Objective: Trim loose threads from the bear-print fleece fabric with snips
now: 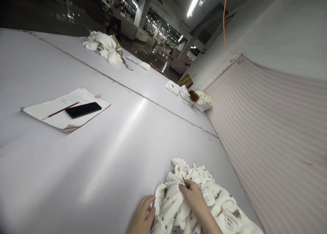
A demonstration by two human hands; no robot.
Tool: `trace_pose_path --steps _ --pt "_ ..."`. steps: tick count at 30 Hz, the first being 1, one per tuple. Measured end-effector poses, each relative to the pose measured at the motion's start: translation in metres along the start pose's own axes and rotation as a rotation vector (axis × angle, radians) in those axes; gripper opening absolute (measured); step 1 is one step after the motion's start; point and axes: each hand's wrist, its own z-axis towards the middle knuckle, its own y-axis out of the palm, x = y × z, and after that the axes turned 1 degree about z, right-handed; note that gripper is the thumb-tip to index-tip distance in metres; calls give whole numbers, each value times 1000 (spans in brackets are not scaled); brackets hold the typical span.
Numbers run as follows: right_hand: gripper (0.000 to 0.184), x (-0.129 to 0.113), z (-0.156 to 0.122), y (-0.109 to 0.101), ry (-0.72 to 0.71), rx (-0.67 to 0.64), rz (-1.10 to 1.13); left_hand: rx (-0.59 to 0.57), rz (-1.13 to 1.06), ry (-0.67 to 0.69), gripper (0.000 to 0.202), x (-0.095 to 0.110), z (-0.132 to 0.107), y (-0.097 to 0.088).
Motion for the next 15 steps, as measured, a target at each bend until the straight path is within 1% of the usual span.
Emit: trace_pose_path --steps 2,4,5,6,7,8,9,10,12,15 --pt "27 -2 -1 3 -2 -19 46 -2 -53 -34 53 6 21 2" --pt "27 -4 -1 5 -10 -29 77 -37 -118 -59 64 15 43 7" --pt "27 -3 -1 5 -16 -30 85 -68 -154 -67 63 20 53 9" --pt "27 -3 0 5 -22 -27 88 -108 -194 -76 57 24 61 10" --pt "26 -2 0 5 -27 -20 86 -156 -236 -88 46 26 66 9" --pt "26 0 1 4 -31 -8 79 -205 -282 -102 32 26 69 7" --pt "25 2 2 4 -32 8 67 -249 -330 -116 23 25 70 4" --pt "24 5 4 4 -32 26 52 -284 -379 -130 23 21 68 -1" --pt "22 9 7 7 -30 61 16 -314 -478 -149 28 10 61 -11" --pt "19 10 9 17 -44 78 -37 -289 -602 -159 25 -4 47 -25"
